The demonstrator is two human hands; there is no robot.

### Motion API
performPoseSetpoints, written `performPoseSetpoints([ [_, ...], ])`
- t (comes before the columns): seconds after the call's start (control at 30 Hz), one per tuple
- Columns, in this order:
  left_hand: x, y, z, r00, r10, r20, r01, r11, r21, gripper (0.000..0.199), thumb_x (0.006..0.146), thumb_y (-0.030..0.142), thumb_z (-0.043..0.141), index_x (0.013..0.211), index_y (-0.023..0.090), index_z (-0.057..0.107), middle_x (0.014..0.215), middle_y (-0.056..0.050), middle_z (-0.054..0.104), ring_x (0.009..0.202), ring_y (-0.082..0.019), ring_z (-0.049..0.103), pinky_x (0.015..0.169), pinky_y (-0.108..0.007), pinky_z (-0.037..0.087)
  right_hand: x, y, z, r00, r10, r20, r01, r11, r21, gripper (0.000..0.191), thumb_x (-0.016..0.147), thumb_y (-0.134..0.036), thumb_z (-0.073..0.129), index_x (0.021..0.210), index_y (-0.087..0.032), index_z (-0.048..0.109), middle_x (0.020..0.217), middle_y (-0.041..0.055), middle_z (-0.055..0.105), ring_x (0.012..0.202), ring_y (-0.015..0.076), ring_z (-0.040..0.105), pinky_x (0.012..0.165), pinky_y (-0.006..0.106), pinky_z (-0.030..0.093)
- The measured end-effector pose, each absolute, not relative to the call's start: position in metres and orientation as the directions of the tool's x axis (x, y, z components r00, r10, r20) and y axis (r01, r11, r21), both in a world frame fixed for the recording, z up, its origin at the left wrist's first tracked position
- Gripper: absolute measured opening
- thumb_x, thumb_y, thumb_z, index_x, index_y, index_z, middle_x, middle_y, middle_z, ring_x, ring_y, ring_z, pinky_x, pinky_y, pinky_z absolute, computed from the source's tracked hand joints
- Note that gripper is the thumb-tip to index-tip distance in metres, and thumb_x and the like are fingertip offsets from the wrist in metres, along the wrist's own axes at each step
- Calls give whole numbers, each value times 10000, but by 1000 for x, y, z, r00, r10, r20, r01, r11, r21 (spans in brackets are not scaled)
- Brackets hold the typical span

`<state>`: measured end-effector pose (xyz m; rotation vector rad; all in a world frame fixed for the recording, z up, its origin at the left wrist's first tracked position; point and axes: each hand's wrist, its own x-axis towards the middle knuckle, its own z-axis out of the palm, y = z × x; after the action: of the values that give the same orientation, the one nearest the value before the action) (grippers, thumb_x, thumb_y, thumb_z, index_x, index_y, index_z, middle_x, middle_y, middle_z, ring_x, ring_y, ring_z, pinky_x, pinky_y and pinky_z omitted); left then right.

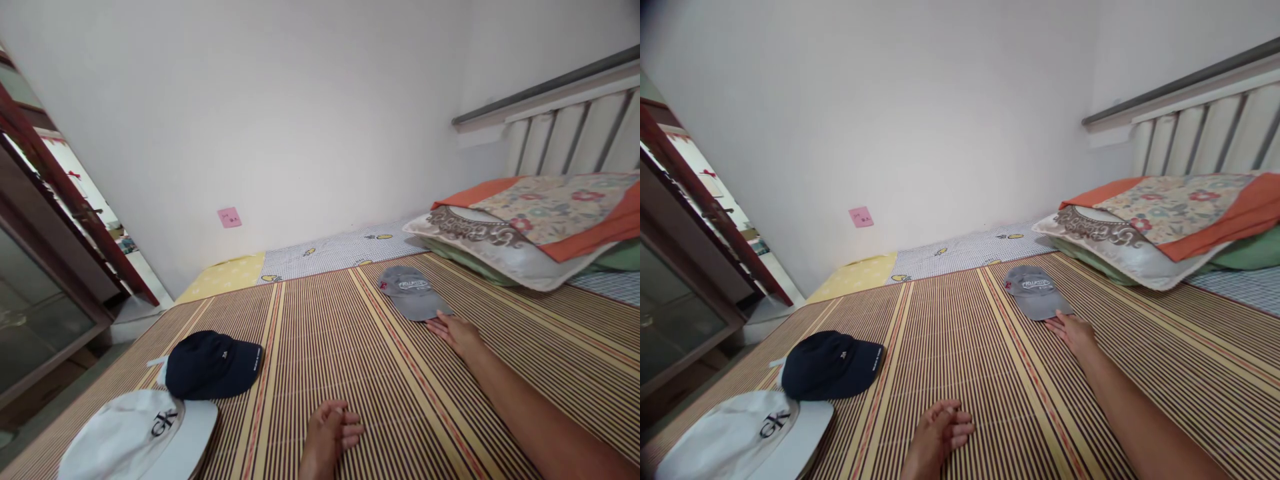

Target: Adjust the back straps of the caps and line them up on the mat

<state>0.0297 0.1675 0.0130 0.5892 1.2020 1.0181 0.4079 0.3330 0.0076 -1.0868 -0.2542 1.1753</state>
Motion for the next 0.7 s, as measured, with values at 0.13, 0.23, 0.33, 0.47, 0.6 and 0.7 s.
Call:
performPoseSetpoints([
  [0.13, 34, 164, 27, -7, 849, -528, -309, 501, 808, 147, 985, 230, 606, 1053, 101, 622, 884, -175, 797, 735, -215, 780, 715, -306, 589, 403, 331, 8, 435, 833, -341, -607, -9, -795, 107, 990, -204, 688, 1086, -157, 687, 1054, 48, 723, 859, 172, 715, 734, 330, 646],
  [0.23, 37, 161, 32, -43, 859, -510, -312, 474, 824, 127, 1016, 183, 510, 1042, 101, 603, 823, -157, 790, 678, -202, 772, 664, -288, 582, 396, 326, 5, 465, 820, -334, -603, 17, -798, 241, 1007, -298, 680, 1205, -162, 666, 1154, 68, 703, 913, 189, 709, 761, 354, 633],
  [0.33, 36, 161, 31, -37, 878, -477, -332, 439, 835, 143, 1017, 165, 475, 1046, 92, 594, 814, -163, 786, 691, -212, 781, 658, -287, 585, 388, 311, 1, 508, 796, -329, -591, 44, -806, 266, 1006, -310, 683, 1220, -154, 656, 1137, 66, 703, 893, 187, 710, 739, 349, 634],
  [0.47, 36, 159, 31, -44, 897, -440, -348, 399, 848, 131, 982, 138, 482, 1017, 94, 600, 844, -176, 781, 741, -226, 788, 702, -302, 592, 375, 272, -4, 528, 790, -311, -556, 45, -830, 107, 969, -177, 710, 1063, -133, 686, 965, 28, 733, 783, 151, 725, 669, 286, 646],
  [0.6, 38, 137, 34, -70, 927, -368, -352, 322, 879, 72, 936, 174, 577, 947, 125, 628, 868, -151, 779, 811, -216, 779, 804, -309, 590, 362, 222, -6, 499, 819, -284, -518, 19, -855, 264, 765, 68, 720, 838, -184, 685, 722, 16, 746, 687, 147, 763, 640, 166, 662],
  [0.7, 28, 93, 28, -84, 941, -328, -307, 289, 907, 94, 913, 236, 663, 889, 146, 649, 770, -98, 753, 707, -201, 734, 689, -291, 563, 356, 189, -4, 461, 842, -278, -503, -10, -864, 318, 703, 79, 714, 831, -211, 685, 703, 23, 767, 654, 151, 777, 648, 135, 656],
])
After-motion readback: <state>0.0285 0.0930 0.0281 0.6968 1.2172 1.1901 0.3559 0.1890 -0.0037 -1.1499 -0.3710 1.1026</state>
